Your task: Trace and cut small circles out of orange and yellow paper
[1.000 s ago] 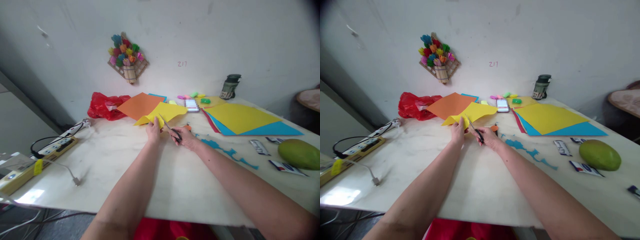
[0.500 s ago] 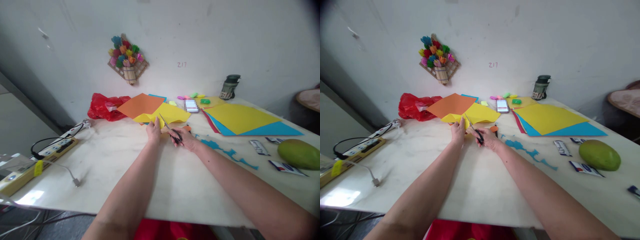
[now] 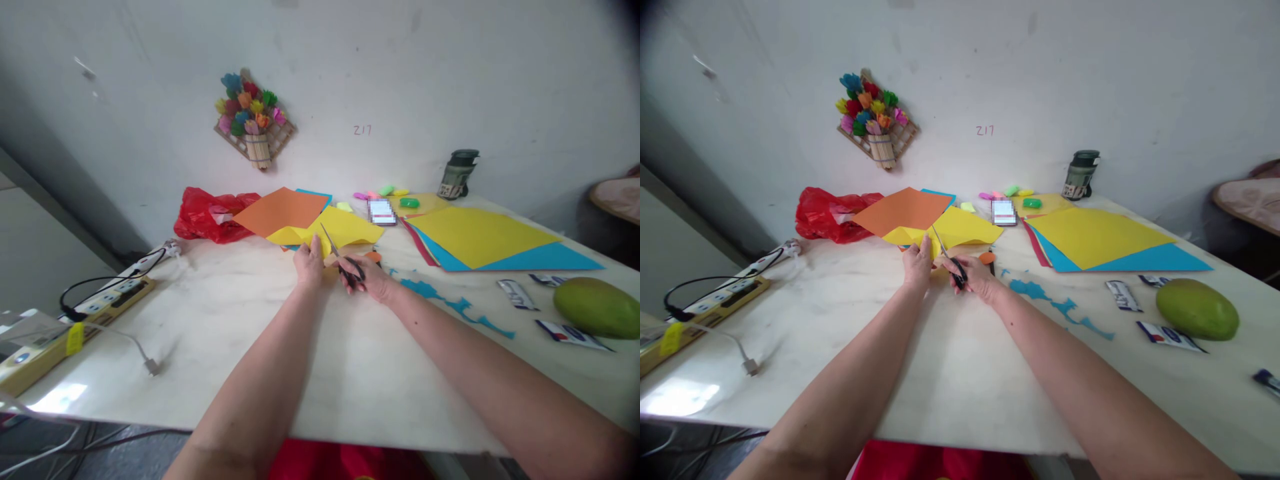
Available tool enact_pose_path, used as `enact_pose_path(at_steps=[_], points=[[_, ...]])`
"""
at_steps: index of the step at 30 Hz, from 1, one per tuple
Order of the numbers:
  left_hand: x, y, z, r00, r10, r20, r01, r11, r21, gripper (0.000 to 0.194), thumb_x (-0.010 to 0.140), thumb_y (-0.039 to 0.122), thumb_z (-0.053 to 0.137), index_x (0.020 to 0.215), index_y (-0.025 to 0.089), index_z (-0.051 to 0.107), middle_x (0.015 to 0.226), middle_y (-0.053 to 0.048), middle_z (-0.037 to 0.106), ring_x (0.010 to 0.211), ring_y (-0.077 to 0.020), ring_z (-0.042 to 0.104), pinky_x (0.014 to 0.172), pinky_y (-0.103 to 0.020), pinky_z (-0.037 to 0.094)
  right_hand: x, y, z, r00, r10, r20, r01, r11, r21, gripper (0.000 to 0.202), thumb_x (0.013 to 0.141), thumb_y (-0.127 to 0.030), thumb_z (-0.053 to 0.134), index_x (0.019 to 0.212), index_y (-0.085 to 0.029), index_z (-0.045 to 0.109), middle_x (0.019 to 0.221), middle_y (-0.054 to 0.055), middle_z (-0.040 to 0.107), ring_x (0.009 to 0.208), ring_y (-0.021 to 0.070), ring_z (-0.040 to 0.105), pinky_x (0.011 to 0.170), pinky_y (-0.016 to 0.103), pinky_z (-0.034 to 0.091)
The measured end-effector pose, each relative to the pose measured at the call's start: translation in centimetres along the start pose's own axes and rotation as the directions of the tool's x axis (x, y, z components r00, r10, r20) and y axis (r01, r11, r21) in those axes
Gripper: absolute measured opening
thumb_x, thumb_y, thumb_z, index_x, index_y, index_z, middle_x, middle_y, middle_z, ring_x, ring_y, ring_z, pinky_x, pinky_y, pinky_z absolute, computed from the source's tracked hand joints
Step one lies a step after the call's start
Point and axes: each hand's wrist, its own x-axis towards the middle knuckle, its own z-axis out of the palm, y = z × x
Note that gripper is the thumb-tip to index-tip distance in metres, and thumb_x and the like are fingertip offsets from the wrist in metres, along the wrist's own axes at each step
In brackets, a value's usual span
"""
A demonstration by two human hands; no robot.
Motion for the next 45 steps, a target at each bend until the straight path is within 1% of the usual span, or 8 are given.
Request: enact_pose_path(at_steps=[6, 11, 18, 22, 26, 31, 38, 45], points=[[-0.2, 0.0, 0.2, 1.0, -0.012, -0.007, 0.012, 1.0, -0.004, 0.039, 0.075, 0.052, 0.049, 0.057, 0.02, 0.038, 0.045, 0.005, 0.038, 0.038, -0.0089, 0.041, 0.039, -0.021, 0.038, 0.0, 0.0, 0.0, 1.0, -0.01, -0.006, 0.01, 1.0, -0.01, 0.033, 0.073, -0.046, 0.055, 0.079, -0.014, 0.054, 0.052, -0.002, 0.054, 0.036, 0.0061, 0.048, 0.028, 0.015, 0.021], [-0.4, -0.2, 0.3, 1.0, -0.008, -0.022, 0.008, 1.0, 0.002, 0.039, 0.075, 0.054, 0.049, 0.058, 0.02, 0.039, 0.045, 0.004, 0.041, 0.039, -0.0101, 0.044, 0.041, -0.022, 0.038, 0.1, 0.1, 0.0, 1.0, -0.011, -0.009, 0.011, 1.0, -0.02, 0.035, 0.073, -0.048, 0.055, 0.082, -0.014, 0.056, 0.052, -0.002, 0.054, 0.036, 0.006, 0.047, 0.028, 0.015, 0.022], [-0.4, -0.2, 0.4, 0.998, 0.002, -0.058, 0.0, 0.999, 0.033, 0.039, 0.077, 0.053, 0.047, 0.057, 0.02, 0.038, 0.047, 0.004, 0.041, 0.04, -0.01, 0.045, 0.043, -0.022, 0.039, 0.0, -0.1, 0.1, 1.0, -0.002, -0.026, 0.001, 1.0, -0.005, 0.035, 0.071, -0.048, 0.057, 0.08, -0.015, 0.056, 0.051, -0.004, 0.052, 0.035, 0.0052, 0.046, 0.028, 0.015, 0.021], [-0.5, 0.0, 0.4, 0.999, -0.01, -0.047, 0.009, 1.0, -0.002, 0.039, 0.076, 0.054, 0.048, 0.058, 0.02, 0.039, 0.047, 0.004, 0.041, 0.039, -0.0096, 0.045, 0.041, -0.022, 0.038, 0.0, -0.1, 0.1, 0.999, 0.014, -0.031, -0.014, 1.0, 0.007, 0.034, 0.07, -0.049, 0.057, 0.076, -0.015, 0.055, 0.05, -0.004, 0.051, 0.034, 0.0048, 0.044, 0.028, 0.015, 0.021], [-0.5, 0.0, 0.4, 0.999, -0.022, -0.041, 0.022, 1.0, -0.018, 0.039, 0.075, 0.054, 0.049, 0.058, 0.02, 0.038, 0.046, 0.005, 0.04, 0.037, -0.0093, 0.044, 0.038, -0.021, 0.037, 0.1, 0.0, 0.1, 0.999, 0.016, -0.028, -0.016, 1.0, 0.002, 0.033, 0.071, -0.048, 0.057, 0.076, -0.015, 0.055, 0.049, -0.004, 0.05, 0.034, 0.0047, 0.043, 0.027, 0.015, 0.02], [-0.3, -0.1, 0.4, 0.999, 0.0, -0.05, 0.0, 1.0, 0.015, 0.039, 0.076, 0.054, 0.047, 0.057, 0.02, 0.038, 0.046, 0.004, 0.04, 0.038, -0.009, 0.043, 0.039, -0.021, 0.036, 0.2, 0.1, 0.0, 0.999, 0.024, -0.032, -0.024, 1.0, 0.006, 0.03, 0.071, -0.045, 0.058, 0.077, -0.015, 0.056, 0.048, -0.004, 0.05, 0.033, 0.0046, 0.043, 0.027, 0.015, 0.019], [-0.1, -0.1, 0.2, 0.999, 0.005, -0.054, -0.003, 0.999, 0.038, 0.038, 0.078, 0.051, 0.044, 0.057, 0.019, 0.039, 0.048, 0.004, 0.04, 0.041, -0.0083, 0.043, 0.039, -0.02, 0.037, 0.0, -0.4, 0.3, 0.997, 0.056, -0.061, -0.054, 0.998, 0.04, 0.028, 0.069, -0.043, 0.06, 0.071, -0.015, 0.052, 0.046, -0.004, 0.049, 0.033, 0.0048, 0.042, 0.027, 0.015, 0.024], [-0.1, 0.1, 0.1, 0.999, 0.012, -0.05, -0.01, 0.999, 0.043, 0.038, 0.078, 0.049, 0.045, 0.056, 0.019, 0.039, 0.049, 0.004, 0.04, 0.042, -0.0081, 0.043, 0.039, -0.02, 0.038, -0.2, -0.9, 0.6, 0.995, 0.07, -0.073, -0.068, 0.997, 0.036, 0.027, 0.067, -0.041, 0.061, 0.069, -0.016, 0.05, 0.044, -0.005, 0.047, 0.032, 0.005, 0.041, 0.026, 0.015, 0.023]])
